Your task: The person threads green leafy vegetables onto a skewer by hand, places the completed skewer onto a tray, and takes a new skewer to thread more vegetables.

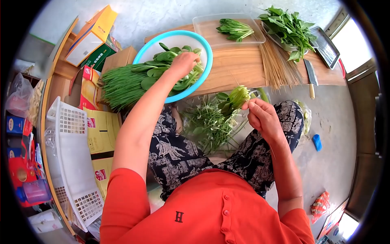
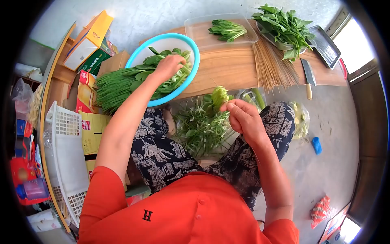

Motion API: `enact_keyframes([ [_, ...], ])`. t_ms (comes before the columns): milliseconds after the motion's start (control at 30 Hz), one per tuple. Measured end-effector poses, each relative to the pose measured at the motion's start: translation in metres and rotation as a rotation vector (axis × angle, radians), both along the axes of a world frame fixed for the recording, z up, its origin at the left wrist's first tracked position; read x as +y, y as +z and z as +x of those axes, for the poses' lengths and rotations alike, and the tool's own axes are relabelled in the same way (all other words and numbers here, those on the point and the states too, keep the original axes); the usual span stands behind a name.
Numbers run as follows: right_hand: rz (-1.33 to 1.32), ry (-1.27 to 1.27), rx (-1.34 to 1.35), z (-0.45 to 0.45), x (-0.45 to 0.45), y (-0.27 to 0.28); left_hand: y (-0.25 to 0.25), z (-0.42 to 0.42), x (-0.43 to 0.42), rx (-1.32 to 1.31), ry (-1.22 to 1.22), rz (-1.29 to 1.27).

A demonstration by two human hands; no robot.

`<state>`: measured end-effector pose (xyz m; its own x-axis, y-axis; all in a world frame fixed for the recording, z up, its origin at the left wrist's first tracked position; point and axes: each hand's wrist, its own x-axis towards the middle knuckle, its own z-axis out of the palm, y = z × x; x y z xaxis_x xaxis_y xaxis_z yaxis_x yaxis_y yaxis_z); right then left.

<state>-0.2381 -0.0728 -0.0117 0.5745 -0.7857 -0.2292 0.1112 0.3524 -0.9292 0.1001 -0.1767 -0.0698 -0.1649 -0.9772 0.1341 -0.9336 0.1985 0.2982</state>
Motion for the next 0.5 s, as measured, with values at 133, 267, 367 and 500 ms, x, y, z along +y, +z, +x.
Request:
enact_keyframes([
  [133,0.068,-0.049,-0.013,-0.009,-0.003,-0.010,-0.047,0.009,-0.024,-0.271,-0.207,-0.141],
  [267,0.072,-0.049,-0.003,-0.012,-0.004,-0.012,-0.045,0.008,-0.026,-0.425,-0.249,-0.053],
  [367,0.076,-0.055,-0.025,-0.012,-0.005,-0.013,-0.035,0.016,-0.031,-0.174,-0.173,-0.123],
  [500,0.070,-0.048,-0.005,-0.011,-0.003,-0.012,0.014,0.022,-0.027,0.411,0.149,-0.139],
])
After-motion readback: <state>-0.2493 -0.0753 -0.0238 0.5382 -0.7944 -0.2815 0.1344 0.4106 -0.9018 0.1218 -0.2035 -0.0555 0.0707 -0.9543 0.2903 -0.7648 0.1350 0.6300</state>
